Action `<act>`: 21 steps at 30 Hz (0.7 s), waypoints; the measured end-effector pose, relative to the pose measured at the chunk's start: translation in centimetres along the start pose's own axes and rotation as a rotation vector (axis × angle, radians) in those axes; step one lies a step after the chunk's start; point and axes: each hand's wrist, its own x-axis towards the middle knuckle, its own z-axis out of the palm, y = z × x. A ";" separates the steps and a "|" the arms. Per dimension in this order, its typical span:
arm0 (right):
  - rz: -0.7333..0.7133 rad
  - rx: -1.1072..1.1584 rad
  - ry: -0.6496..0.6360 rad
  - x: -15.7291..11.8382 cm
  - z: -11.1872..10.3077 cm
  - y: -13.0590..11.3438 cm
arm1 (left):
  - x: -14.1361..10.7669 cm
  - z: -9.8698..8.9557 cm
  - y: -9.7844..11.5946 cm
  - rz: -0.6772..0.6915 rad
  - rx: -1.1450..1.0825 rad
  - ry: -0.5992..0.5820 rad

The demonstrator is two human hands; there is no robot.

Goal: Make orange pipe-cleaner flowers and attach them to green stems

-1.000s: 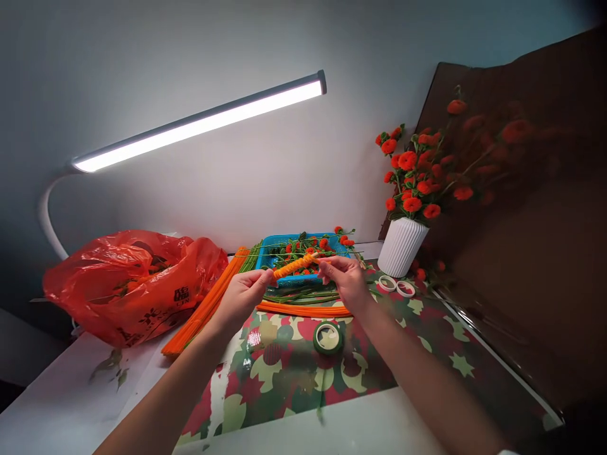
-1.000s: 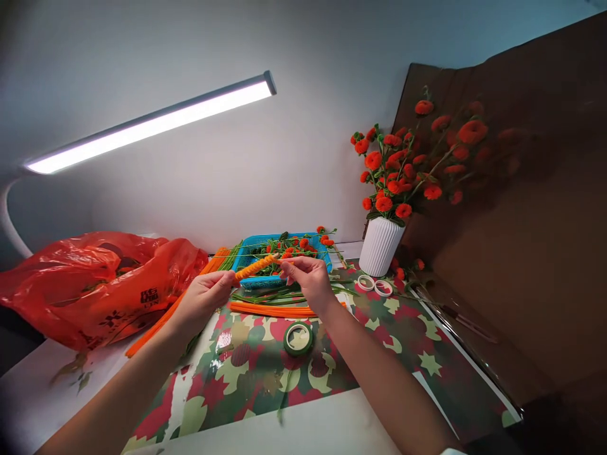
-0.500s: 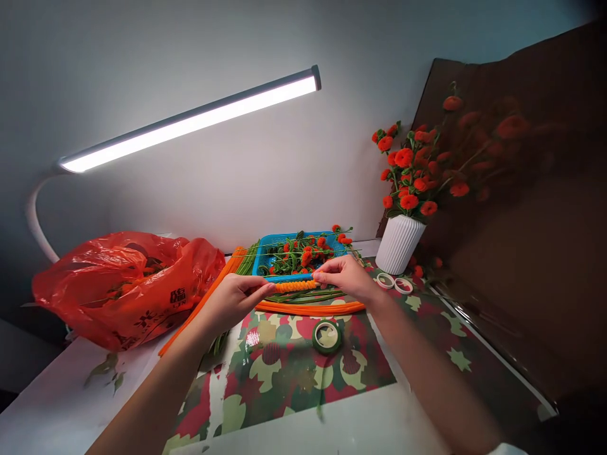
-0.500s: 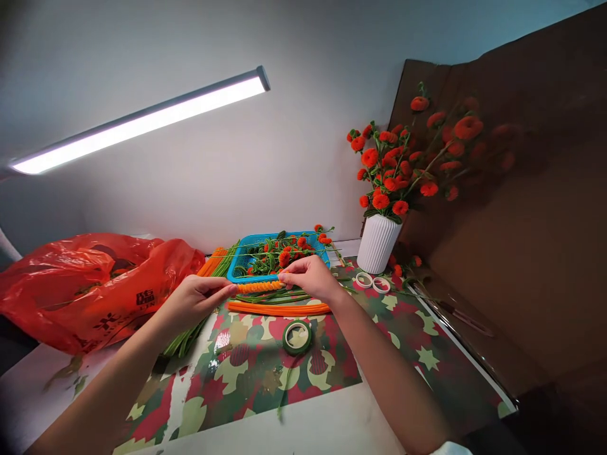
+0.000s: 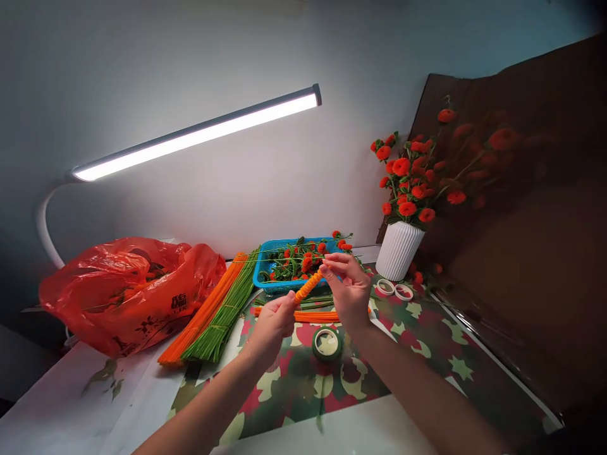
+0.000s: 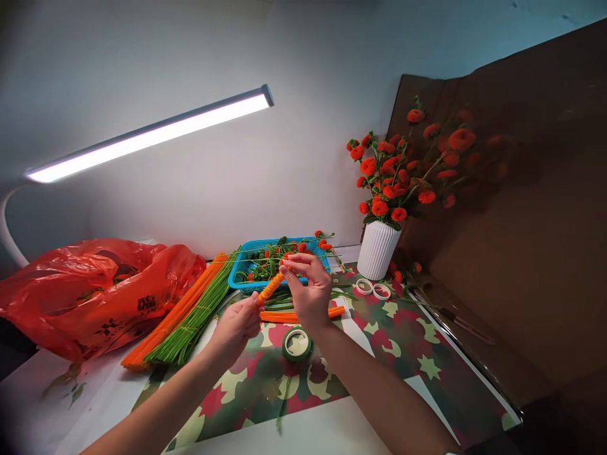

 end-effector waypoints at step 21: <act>0.361 0.445 -0.014 -0.4 0.7 0.0 | -1.7 1.5 0.0 -0.060 -0.221 0.147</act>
